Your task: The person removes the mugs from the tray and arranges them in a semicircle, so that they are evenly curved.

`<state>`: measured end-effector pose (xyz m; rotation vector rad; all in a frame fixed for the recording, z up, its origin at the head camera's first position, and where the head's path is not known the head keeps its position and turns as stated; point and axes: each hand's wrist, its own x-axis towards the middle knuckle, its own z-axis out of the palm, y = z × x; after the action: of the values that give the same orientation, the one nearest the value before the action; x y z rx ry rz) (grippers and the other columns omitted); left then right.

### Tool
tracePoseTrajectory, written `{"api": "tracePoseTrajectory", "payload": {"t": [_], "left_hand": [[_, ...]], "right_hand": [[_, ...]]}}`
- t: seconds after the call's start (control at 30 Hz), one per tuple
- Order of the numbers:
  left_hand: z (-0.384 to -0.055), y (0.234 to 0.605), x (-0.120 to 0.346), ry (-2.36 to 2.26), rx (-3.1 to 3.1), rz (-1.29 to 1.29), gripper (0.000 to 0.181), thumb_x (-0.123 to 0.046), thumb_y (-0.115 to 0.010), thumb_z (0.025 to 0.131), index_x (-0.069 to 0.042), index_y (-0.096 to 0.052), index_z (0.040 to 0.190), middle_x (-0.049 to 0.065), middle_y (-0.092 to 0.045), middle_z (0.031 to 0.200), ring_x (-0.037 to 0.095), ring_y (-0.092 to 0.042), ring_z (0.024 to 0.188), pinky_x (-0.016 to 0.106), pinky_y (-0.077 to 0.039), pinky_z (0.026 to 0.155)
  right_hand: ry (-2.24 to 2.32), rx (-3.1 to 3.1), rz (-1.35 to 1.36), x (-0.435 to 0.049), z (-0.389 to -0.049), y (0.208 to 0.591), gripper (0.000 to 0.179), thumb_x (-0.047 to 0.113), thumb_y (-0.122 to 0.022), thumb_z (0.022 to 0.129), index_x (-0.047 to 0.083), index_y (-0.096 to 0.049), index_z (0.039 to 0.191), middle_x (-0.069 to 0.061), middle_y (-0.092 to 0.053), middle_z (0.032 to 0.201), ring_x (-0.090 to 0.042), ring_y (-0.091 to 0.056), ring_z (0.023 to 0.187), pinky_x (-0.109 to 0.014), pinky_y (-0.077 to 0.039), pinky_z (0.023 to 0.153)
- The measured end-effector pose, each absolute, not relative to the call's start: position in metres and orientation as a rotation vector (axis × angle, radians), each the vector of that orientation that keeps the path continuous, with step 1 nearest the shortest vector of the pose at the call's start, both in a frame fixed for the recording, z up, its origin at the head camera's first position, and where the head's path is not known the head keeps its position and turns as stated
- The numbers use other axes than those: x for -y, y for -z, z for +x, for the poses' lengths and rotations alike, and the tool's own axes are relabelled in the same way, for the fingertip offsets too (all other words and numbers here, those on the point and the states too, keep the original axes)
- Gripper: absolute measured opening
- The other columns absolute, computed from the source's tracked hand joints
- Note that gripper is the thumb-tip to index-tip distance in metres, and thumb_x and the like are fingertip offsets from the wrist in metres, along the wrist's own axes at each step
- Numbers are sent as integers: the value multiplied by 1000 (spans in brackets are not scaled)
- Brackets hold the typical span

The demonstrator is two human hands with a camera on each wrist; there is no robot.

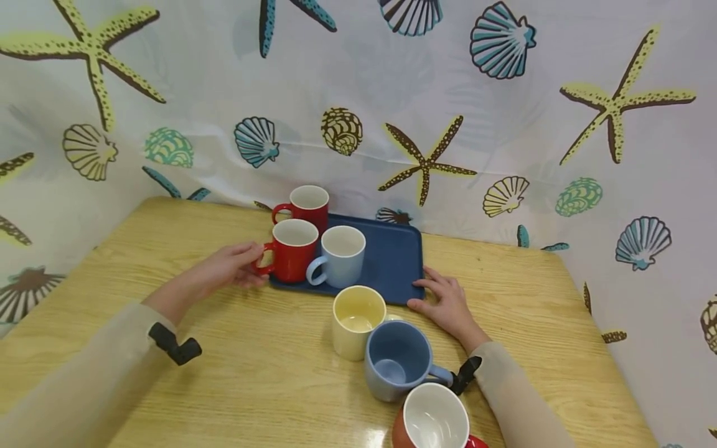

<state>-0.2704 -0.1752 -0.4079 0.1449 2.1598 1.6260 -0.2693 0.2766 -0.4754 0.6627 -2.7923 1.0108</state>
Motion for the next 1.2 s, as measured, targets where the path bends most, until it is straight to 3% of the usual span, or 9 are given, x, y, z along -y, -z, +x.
{"api": "tracePoseTrajectory", "payload": {"t": [0.3,0.63,1.2], "left_hand": [[-254,413,183,-1692,-2111,242,51,-46,-42,96,5,-40,106,28,-58,108,35,-62,94,36,-51,79],[-236,420,194,-1783,-2072,339,39,-38,-42,98,1,-41,95,26,-58,101,35,-62,93,35,-52,81],[-205,432,190,-1869,-1916,466,34,-33,-41,100,-2,-44,88,19,-53,100,34,-61,96,36,-49,86]], "right_hand": [[-999,2795,665,-276,-270,475,46,34,-72,80,12,-63,119,-9,-34,147,-30,-36,114,-52,-23,94],[-1004,2797,663,-278,-272,478,45,37,-70,82,15,-63,120,-6,-34,147,-28,-36,113,-52,-22,96],[-1001,2819,636,-277,-269,476,47,39,-70,82,14,-62,121,-5,-33,148,-28,-35,116,-53,-21,96]]}}
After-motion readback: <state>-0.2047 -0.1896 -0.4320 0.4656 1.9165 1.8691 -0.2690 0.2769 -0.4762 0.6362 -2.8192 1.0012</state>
